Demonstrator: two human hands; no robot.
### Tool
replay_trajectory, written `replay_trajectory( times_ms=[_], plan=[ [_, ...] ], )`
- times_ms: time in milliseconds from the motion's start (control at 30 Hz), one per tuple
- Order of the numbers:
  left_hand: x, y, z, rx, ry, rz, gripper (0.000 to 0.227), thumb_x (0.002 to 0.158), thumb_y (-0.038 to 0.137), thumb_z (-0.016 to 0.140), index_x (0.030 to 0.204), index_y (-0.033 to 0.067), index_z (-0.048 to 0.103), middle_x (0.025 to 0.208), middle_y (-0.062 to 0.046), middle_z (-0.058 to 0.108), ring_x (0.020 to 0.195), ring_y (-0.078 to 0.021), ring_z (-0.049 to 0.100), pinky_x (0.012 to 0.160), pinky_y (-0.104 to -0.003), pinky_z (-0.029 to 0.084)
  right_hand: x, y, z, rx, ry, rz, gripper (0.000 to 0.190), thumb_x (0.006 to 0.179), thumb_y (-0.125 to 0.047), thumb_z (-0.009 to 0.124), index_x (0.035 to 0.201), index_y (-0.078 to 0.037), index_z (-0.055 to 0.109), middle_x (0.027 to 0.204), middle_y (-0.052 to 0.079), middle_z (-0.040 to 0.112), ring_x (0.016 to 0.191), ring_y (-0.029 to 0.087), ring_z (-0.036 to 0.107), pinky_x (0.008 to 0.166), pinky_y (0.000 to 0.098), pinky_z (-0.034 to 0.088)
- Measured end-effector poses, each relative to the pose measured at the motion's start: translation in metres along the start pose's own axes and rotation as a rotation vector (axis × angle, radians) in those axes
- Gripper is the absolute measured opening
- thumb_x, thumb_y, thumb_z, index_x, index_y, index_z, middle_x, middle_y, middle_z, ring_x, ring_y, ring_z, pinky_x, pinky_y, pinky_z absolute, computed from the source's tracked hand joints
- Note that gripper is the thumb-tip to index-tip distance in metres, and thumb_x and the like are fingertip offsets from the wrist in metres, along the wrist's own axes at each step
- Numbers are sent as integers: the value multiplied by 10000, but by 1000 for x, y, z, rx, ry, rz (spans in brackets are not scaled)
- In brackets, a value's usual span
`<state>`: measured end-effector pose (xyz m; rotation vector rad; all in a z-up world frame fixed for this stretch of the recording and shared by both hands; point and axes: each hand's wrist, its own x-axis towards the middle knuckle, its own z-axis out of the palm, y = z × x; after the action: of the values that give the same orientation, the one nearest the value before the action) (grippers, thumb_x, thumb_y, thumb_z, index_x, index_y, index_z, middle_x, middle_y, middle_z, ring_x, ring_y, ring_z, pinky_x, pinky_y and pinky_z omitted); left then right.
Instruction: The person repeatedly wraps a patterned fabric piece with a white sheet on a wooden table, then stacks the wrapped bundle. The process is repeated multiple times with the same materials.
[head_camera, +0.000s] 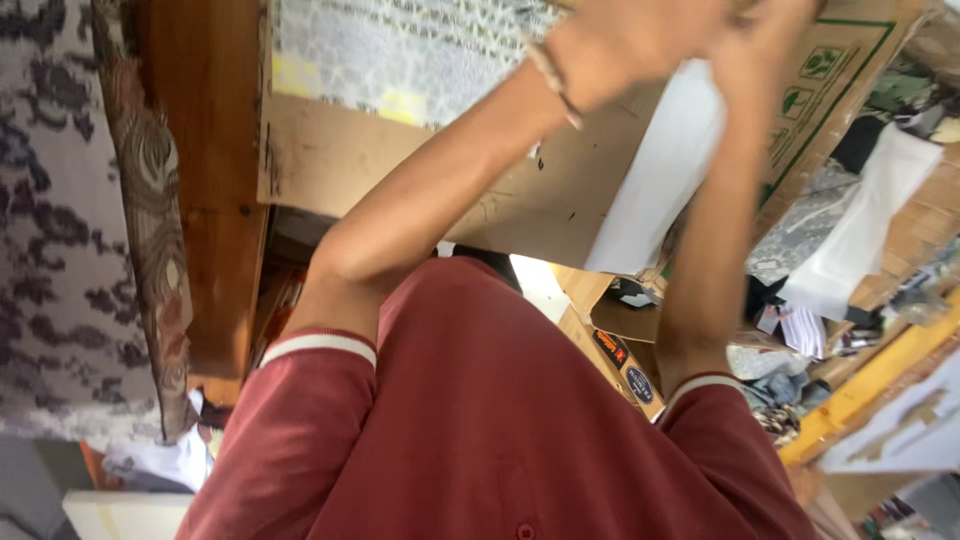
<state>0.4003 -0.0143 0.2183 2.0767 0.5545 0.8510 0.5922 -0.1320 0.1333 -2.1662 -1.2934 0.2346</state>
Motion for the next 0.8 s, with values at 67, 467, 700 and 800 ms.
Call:
replay_trajectory(
  times_ms=[67, 467, 700, 800],
  plan=[
    [14, 76, -17, -4, 23, 92, 189, 841, 174, 706, 984, 54, 678, 815, -127, 704, 720, -285, 711, 597, -401, 553, -17, 10, -39, -11, -80, 85, 429, 820, -227, 938, 891, 14, 590, 850, 137, 592, 726, 260, 455, 702, 411, 367],
    [-119, 144, -231, 87, -15, -142, 164, 1134, 107, 632, 1257, 1, 656, 1069, -147, 719, 916, -259, 717, 798, -382, 566, -115, -96, -121, 790, -889, -49, 182, 864, -170, 783, 917, -25, 687, 992, 38, 711, 863, 88, 629, 833, 315, 503],
    [-290, 18, -247, 48, 248, -731, 163, 1163, 99, 707, 1294, 4, 725, 1086, -107, 767, 920, -173, 699, 834, -344, 580, -145, -101, -63, 600, -1001, 54, 133, 903, -91, 814, 892, -17, 705, 928, -22, 680, 843, 80, 584, 778, 304, 477],
    [-344, -43, -232, -172, 322, -875, 172, 1116, 90, 706, 1259, -5, 701, 1108, -91, 752, 980, -155, 718, 875, -331, 616, -147, -79, -14, 565, -1017, 293, 112, 912, -85, 794, 909, -28, 698, 808, -60, 605, 750, 41, 518, 664, 259, 431]
  ],
)
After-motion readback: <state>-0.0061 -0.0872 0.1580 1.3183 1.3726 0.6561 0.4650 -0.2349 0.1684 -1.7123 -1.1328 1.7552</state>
